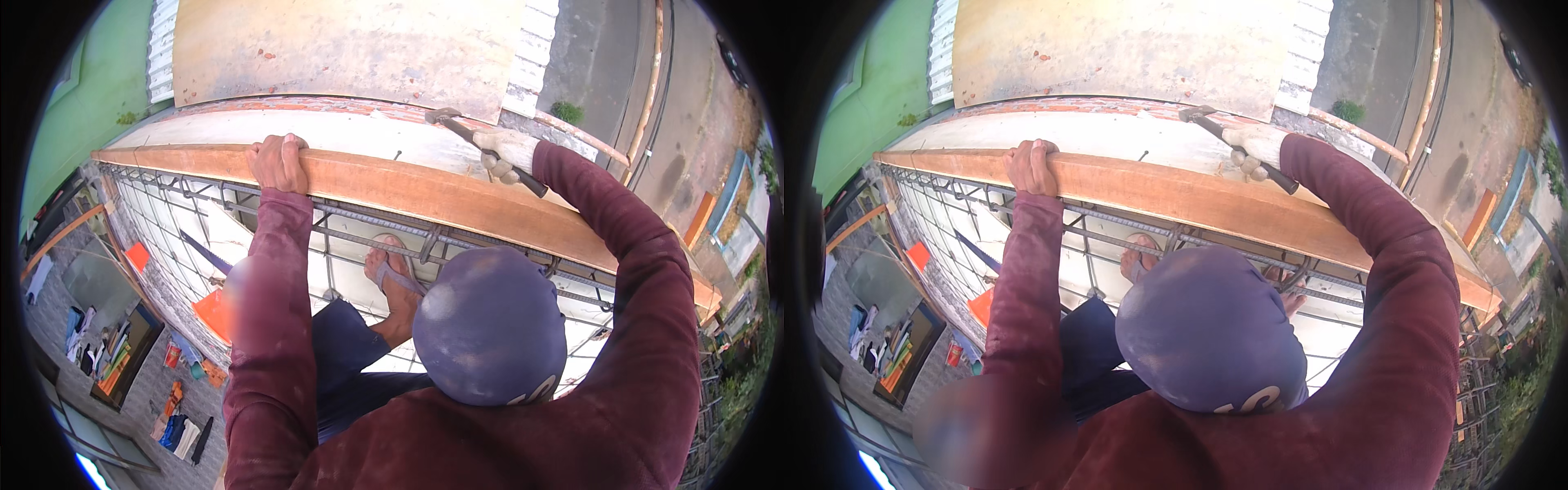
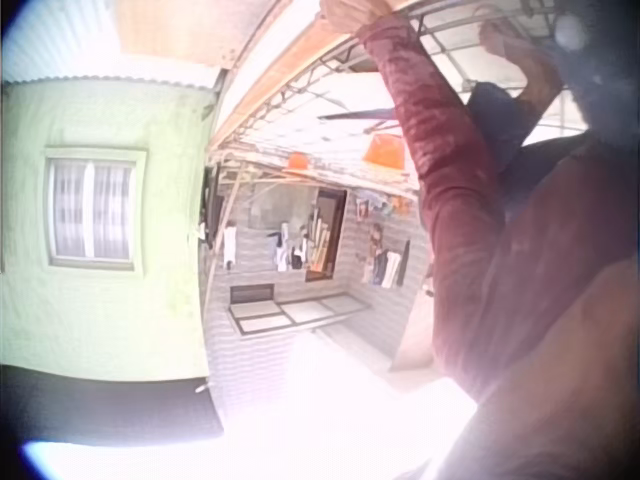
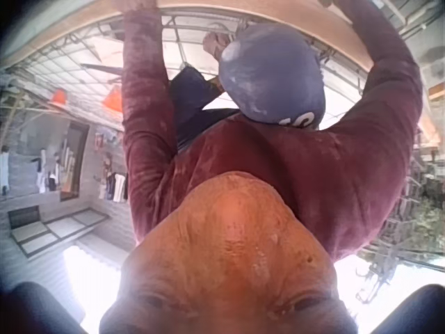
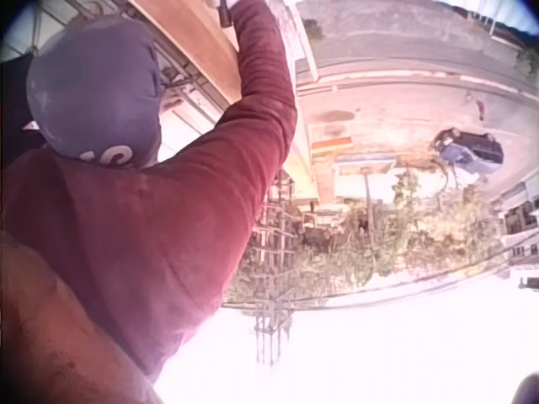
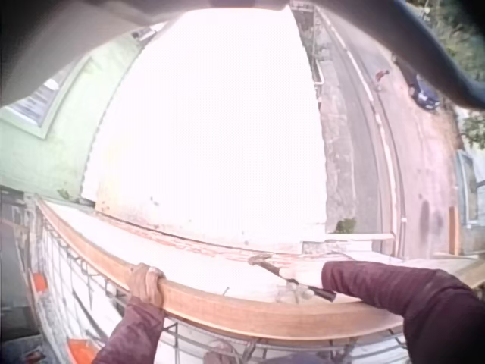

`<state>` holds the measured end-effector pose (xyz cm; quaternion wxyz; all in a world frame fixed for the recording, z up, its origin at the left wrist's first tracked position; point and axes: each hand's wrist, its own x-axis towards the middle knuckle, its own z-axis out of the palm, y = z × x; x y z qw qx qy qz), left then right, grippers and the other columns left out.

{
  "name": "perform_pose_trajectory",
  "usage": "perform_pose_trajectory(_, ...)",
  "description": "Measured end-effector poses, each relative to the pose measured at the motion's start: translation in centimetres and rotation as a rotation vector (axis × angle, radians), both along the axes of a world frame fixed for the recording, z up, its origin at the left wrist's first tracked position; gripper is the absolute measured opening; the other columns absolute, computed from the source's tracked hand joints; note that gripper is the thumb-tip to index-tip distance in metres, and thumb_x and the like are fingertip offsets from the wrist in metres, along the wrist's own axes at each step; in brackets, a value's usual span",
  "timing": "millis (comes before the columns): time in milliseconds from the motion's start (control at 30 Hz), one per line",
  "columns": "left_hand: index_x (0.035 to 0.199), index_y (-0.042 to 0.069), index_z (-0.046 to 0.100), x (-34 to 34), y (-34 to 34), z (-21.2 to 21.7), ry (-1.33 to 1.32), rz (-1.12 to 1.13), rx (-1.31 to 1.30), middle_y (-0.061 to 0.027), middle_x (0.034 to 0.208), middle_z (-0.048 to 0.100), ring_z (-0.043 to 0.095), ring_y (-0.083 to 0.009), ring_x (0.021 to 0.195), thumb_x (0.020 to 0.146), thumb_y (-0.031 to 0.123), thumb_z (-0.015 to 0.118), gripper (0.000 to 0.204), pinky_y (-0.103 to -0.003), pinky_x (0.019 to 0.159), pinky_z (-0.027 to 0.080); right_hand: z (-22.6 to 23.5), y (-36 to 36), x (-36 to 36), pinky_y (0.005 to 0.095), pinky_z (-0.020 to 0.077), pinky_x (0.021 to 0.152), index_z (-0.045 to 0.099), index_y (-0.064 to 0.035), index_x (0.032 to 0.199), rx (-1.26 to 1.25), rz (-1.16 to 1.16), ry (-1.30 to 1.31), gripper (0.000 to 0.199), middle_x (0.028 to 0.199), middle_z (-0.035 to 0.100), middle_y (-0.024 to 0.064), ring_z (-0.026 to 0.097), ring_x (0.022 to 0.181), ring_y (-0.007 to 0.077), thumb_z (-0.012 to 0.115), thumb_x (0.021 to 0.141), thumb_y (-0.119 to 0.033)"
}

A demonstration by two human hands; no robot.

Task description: The person walks on a roof grid and uses a hammer to secure wooden planks to the metal framework. They then use pliers to twist and secure wire ties around the rebar grid.

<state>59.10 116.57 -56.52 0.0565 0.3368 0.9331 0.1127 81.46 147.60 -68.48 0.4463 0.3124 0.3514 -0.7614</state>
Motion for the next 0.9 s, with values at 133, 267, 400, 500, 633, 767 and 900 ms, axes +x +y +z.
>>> perform_pose_trajectory(133,0.069,0.01,0.067,-0.5,1.3,0.4,0.008,0.024,0.007,-0.0061,0.07,0.065,0.055,-0.0224,0.074,0.097,0.024,0.036,0.045,-0.039,0.084,0.032,2.1,-0.5,1.0,0.0234,0.0336,0.035,0.051,-0.0139,0.145,-0.042,0.19,0.283,0.044,0.066,0.053,-0.0059,0.037,0.041,0.0039,0.046,0.107,-0.035)
perform_pose_trajectory(267,0.069,0.01,0.067,0.3,-0.2,0.3,-0.022,-0.002,-0.009,-0.0062,0.07,0.065,0.055,-0.023,0.074,0.097,0.024,0.037,0.043,-0.039,0.084,0.032,1.1,0.1,1.0,0.0223,0.0342,0.035,0.058,-0.0112,0.136,-0.007,0.181,0.055,0.04,0.065,0.052,-0.0068,0.04,0.041,0.0031,0.045,0.107,-0.036)
perform_pose_trajectory(400,0.069,0.01,0.067,-0.1,-0.3,-0.1,0.0,-0.008,-0.006,-0.007,0.07,0.064,0.055,-0.0231,0.074,0.097,0.022,0.038,0.043,-0.04,0.084,0.032,2.3,-0.2,0.7,0.0222,0.0319,0.034,0.061,-0.0119,0.129,-0.005,0.13,0.105,0.038,0.063,0.05,-0.0071,0.038,0.04,0.0015,0.046,0.106,-0.039)
perform_pose_trajectory(500,0.069,0.009,0.067,-0.5,0.4,-0.2,0.032,-0.05,-0.009,-0.0074,0.07,0.063,0.055,-0.0233,0.074,0.097,0.021,0.038,0.042,-0.039,0.084,0.032,2.8,-0.1,0.9,0.022,0.0305,0.033,0.057,-0.013,0.134,-0.032,0.137,0.184,0.038,0.063,0.049,-0.0072,0.037,0.041,0.0006,0.044,0.107,-0.037)
perform_pose_trajectory(633,0.069,0.009,0.067,-0.3,0.3,0.0,0.008,-0.023,-0.019,-0.0075,0.071,0.063,0.055,-0.024,0.074,0.097,0.021,0.037,0.042,-0.04,0.083,0.032,1.4,1.2,1.7,0.0213,0.0308,0.033,0.049,-0.0127,0.141,-0.116,-0.011,0.001,0.043,0.065,0.048,-0.0054,0.038,0.042,0.0014,0.043,0.107,-0.038)
perform_pose_trajectory(767,0.068,0.009,0.066,-0.1,-0.1,0.0,0.018,-0.027,-0.007,-0.0074,0.071,0.064,0.056,-0.024,0.074,0.097,0.022,0.037,0.043,-0.04,0.083,0.032,0.0,-0.1,0.3,0.0226,0.0343,0.033,0.051,-0.0128,0.139,0.139,0.062,0.012,0.041,0.068,0.049,-0.0042,0.04,0.042,0.0033,0.04,0.108,-0.037)
perform_pose_trajectory(900,0.068,0.009,0.067,0.0,0.1,0.1,0.006,-0.024,-0.021,-0.0078,0.072,0.064,0.056,-0.0237,0.074,0.097,0.024,0.037,0.043,-0.04,0.083,0.032,1.1,0.9,-0.4,0.0248,0.0335,0.033,0.052,-0.013,0.142,0.034,0.286,0.308,0.045,0.063,0.048,-0.005,0.038,0.038,0.0055,0.044,0.107,-0.039)
